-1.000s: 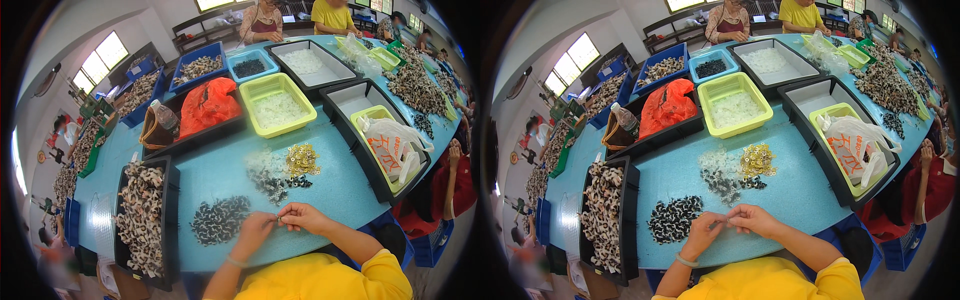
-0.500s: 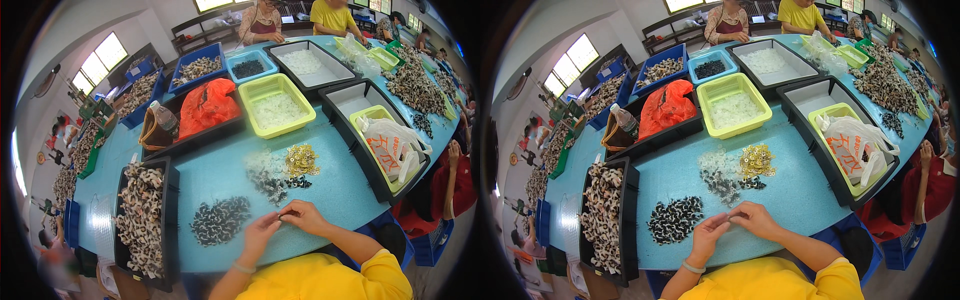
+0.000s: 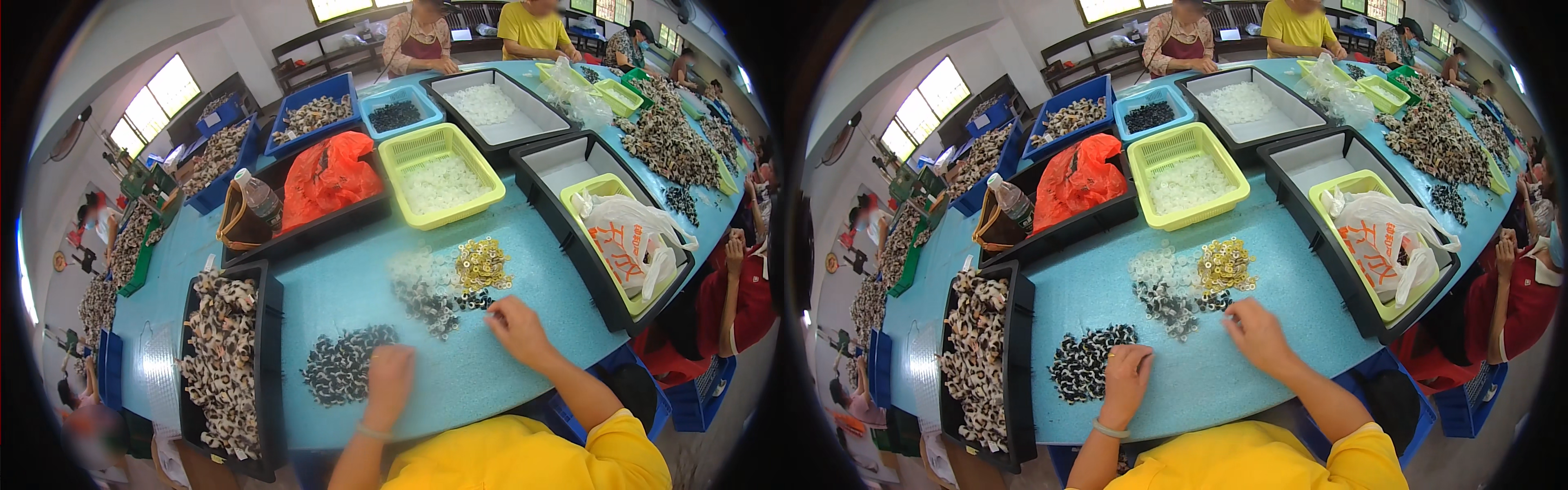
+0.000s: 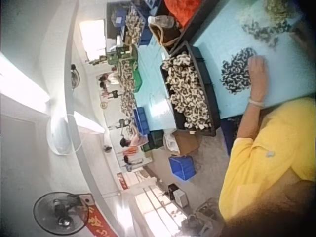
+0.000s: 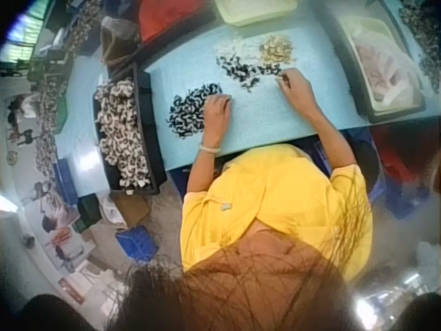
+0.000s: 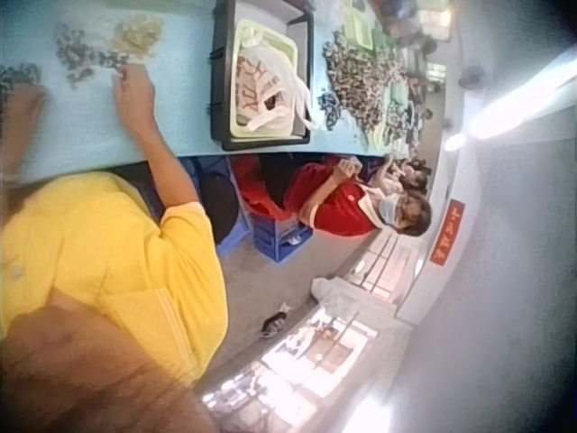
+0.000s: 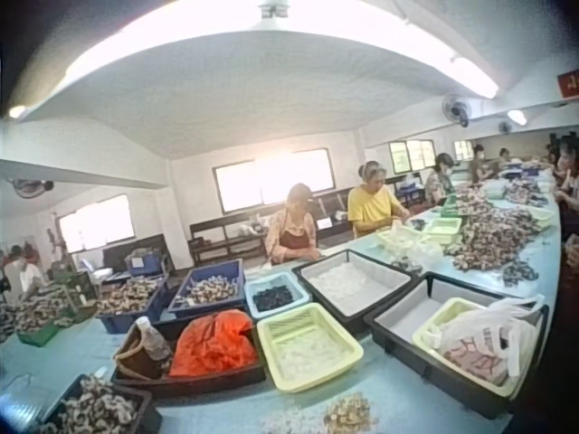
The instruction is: The person sorts small black and white plastic components by hand, placing them into different plastic trays and sorting bins.
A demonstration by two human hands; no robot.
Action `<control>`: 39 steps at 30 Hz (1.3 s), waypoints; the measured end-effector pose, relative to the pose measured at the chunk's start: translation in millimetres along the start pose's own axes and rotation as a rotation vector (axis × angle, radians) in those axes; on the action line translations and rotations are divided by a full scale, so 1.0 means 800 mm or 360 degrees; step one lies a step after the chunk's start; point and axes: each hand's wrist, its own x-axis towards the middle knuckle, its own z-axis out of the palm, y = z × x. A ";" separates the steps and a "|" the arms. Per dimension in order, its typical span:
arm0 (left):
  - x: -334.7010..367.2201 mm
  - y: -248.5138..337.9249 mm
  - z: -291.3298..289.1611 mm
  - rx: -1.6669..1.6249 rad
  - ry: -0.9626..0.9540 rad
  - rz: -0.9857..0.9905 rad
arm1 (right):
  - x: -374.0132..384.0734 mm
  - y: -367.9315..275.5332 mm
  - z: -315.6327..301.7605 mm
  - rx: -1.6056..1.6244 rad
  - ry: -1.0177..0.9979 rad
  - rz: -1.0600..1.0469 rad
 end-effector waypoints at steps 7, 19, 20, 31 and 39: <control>0.030 0.017 -0.014 0.0414 0.0020 0.0212 | 0.023 0.038 -0.008 -0.0307 -0.0098 0.0025; 0.033 0.024 0.050 0.0214 -0.0020 0.0050 | -0.005 -0.007 -0.027 0.0093 -0.0192 -0.0003; 0.032 0.023 0.049 0.0164 -0.0022 0.0021 | -0.007 -0.010 -0.021 0.0095 -0.0192 0.0000; 0.022 0.051 0.029 -0.0521 -0.0049 -0.0262 | -0.017 -0.021 0.026 0.1306 -0.0801 0.0661; 0.006 0.052 0.043 -0.1508 -0.0169 -0.1026 | -0.025 -0.012 0.039 0.0995 -0.0572 0.0467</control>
